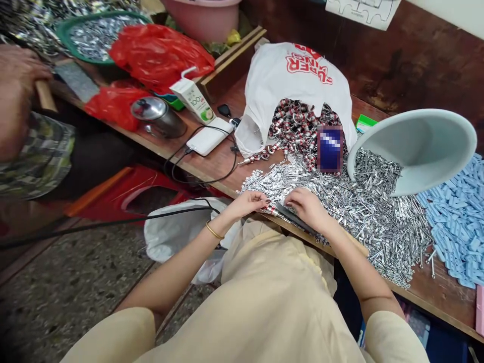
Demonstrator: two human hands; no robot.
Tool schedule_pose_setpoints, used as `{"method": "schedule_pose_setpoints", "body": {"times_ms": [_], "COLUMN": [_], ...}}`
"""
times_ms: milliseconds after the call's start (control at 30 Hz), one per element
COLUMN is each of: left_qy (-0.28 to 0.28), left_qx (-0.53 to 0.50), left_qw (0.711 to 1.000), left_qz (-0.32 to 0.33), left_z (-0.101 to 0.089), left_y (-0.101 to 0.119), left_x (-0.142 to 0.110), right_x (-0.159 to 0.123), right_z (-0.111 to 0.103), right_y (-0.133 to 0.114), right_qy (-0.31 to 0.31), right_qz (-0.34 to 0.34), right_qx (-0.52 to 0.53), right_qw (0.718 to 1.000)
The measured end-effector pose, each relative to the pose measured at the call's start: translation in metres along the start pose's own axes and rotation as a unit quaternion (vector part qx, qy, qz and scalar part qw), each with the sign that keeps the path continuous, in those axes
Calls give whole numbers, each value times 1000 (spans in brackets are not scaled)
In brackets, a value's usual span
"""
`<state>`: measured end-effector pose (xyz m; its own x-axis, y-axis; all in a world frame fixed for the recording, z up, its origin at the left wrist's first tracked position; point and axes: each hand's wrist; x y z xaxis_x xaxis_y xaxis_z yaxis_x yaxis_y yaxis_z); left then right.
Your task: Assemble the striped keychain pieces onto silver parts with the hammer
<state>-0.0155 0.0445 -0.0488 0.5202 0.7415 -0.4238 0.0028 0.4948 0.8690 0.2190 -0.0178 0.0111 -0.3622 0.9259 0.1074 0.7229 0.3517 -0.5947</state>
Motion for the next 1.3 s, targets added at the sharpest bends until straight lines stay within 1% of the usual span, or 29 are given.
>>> {"method": "schedule_pose_setpoints", "body": {"times_ms": [167,300,400,533,700,867,933,1000,1100,1200,1300], "left_qy": [-10,-18,-13,-7,-13,-27,-28,-28,-30,-39,-54], "left_qx": [-11,-8,1,8,7,5,12,26,45,58,55], "left_qw": [1000,999,1000,1000,1000,1000,1000,999,998,997,997], "left_qz": [-22,-31,-23,-11,-4,2,3,8,12,12,2], "left_z": [-2,0,1,2,2,2,1,1,1,-1,-3], "left_y": [3,6,6,6,7,6,4,3,3,4,6], "left_x": [3,6,6,6,5,6,7,8,9,9,9], "right_x": [36,48,49,41,34,37,40,44,53,65,74], "right_z": [18,27,31,38,49,49,46,43,38,31,25], "right_y": [-1,1,2,6,13,16,16,14,7,-3,-13], "right_qy": [-95,-130,-122,-92,-51,-45,-54,-74,-130,-201,-255], "right_qz": [-64,-80,-98,-113,-72,-39,-35,-31,-5,9,-3], "right_qx": [-55,-104,-123,-115,-78,-38,-28,-33,-72,-144,-221], "right_qw": [992,983,980,983,993,998,998,996,989,969,941]}}
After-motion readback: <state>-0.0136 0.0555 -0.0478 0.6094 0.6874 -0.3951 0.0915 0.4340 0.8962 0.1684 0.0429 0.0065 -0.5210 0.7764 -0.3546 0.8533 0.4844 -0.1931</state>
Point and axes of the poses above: each hand's wrist, its own x-axis towards the middle knuckle, its own z-axis out of the palm, y = z × x, and after that the axes turned 13 degrees about -x, right-handed
